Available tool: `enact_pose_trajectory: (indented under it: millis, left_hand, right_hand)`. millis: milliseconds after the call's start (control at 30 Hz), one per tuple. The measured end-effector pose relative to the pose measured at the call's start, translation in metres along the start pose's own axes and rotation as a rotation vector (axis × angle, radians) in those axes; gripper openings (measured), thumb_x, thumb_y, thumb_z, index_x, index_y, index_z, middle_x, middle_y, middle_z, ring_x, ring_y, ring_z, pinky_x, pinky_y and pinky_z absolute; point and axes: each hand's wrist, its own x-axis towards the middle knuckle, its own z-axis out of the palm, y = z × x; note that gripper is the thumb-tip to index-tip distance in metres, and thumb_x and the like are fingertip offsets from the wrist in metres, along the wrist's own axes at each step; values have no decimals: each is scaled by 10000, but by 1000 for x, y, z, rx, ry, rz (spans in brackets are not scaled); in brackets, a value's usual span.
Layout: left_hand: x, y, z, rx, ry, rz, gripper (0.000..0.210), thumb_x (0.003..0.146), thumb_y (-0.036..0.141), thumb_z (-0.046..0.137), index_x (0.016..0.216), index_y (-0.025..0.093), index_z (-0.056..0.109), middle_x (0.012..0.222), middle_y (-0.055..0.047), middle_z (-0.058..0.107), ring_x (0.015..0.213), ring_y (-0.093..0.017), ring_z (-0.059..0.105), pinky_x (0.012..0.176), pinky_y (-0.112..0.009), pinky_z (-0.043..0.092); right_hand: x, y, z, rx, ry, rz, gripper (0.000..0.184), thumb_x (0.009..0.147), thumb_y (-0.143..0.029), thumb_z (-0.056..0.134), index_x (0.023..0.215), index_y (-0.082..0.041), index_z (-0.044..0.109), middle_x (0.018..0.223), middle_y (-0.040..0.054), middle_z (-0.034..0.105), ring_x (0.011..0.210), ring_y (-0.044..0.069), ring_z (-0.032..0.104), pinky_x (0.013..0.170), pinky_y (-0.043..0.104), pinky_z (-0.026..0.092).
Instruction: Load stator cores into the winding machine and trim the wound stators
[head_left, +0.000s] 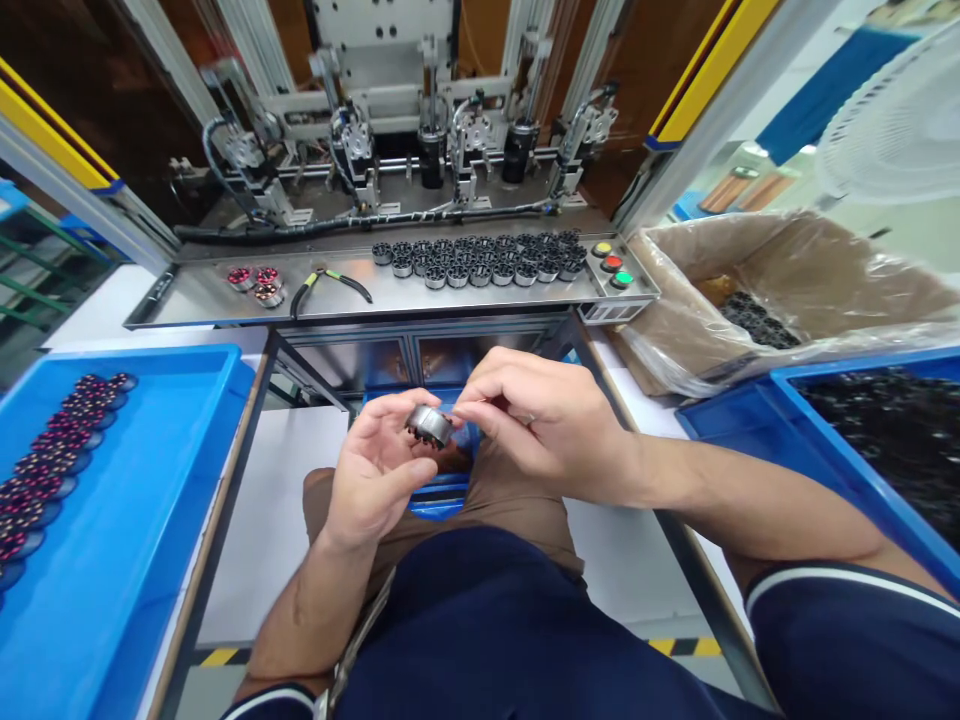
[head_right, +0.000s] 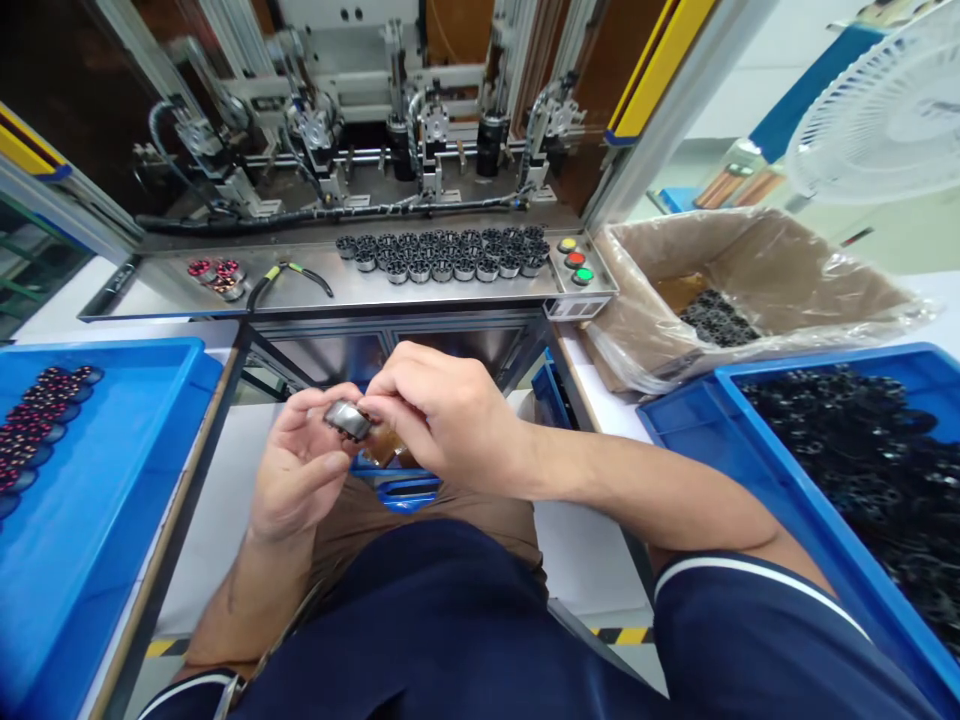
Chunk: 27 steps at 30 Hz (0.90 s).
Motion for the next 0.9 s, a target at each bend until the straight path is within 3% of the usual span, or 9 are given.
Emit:
enact_pose_trajectory:
  millis: [67, 133, 233, 333, 533, 633, 733, 833, 900]
  left_hand:
    - [4, 1, -3, -85, 38, 72, 385, 700, 325, 865, 1039, 325, 684, 1117, 12, 722, 1152, -237, 681, 915, -336, 581]
    - [10, 3, -7, -163, 40, -4, 453, 755, 587, 757, 1087, 288, 681, 1120, -35, 734, 1214, -277, 648, 968, -396, 560]
    - [17, 3, -12, -206, -226, -397, 700, 840, 773, 481, 1024, 134, 700, 909, -130, 764, 910, -296, 749, 746, -388, 607]
    - [15, 4, -13, -223, -468, -622, 678, 883, 718, 479, 915, 80, 705, 702, -120, 741, 624, -241, 731, 533, -295, 560]
    - [4, 6, -5, -51, -155, -332, 347, 842, 414, 731, 1094, 190, 650, 829, -40, 734, 628, -171, 716, 511, -235, 545]
    - [3, 4, -4, 18, -50, -142, 402, 763, 341, 811, 1115, 287, 624, 1024, -27, 728, 864, -195, 737, 708, -292, 609]
    - [7, 1, -6, 13, 36, 16, 448, 712, 460, 832, 1085, 324, 626, 1251, -37, 679, 1135, -256, 675, 903, -381, 591]
    - [10, 0, -8, 14, -40, -100, 688, 682, 656, 780, 1217, 259, 611, 1272, -126, 674, 1170, -327, 658, 898, -431, 587]
    - [10, 0, -8, 27, -154, -219, 753, 677, 700, 755, 1200, 172, 634, 1120, -164, 727, 1005, -328, 721, 771, -402, 608]
  right_hand:
    - [2, -1, 2, 66, -2, 6, 169, 958, -152, 590, 789, -153, 604, 743, 26, 644, 680, 99, 588, 621, 228, 501]
    - [4, 0, 3, 134, -23, -43, 151, 960, -148, 590, 811, -146, 613, 740, 21, 636, 689, 94, 587, 627, 219, 500]
    - [7, 3, 2, 189, -72, -128, 121, 965, -147, 588, 849, -145, 622, 750, 16, 633, 715, 90, 591, 645, 208, 503]
    - [7, 4, -1, 174, -103, -148, 131, 964, -150, 590, 837, -143, 622, 763, 24, 637, 714, 91, 591, 646, 210, 499]
    - [2, -3, -4, 47, -63, -18, 200, 984, -181, 553, 801, -161, 631, 758, 26, 654, 698, 104, 594, 644, 233, 497]
    - [2, -3, -2, 17, -19, 14, 201, 973, -166, 564, 783, -149, 630, 758, 28, 657, 692, 99, 592, 643, 232, 493]
    - [5, 0, 1, 50, 6, -28, 183, 966, -167, 582, 792, -143, 632, 750, 19, 650, 692, 92, 589, 644, 223, 492]
    - [10, 5, 3, 95, 7, -87, 174, 969, -170, 578, 804, -152, 631, 749, 1, 642, 699, 85, 594, 652, 215, 498]
    - [12, 8, 3, 101, -1, -102, 177, 966, -171, 582, 796, -153, 626, 742, -5, 635, 699, 82, 596, 651, 210, 500]
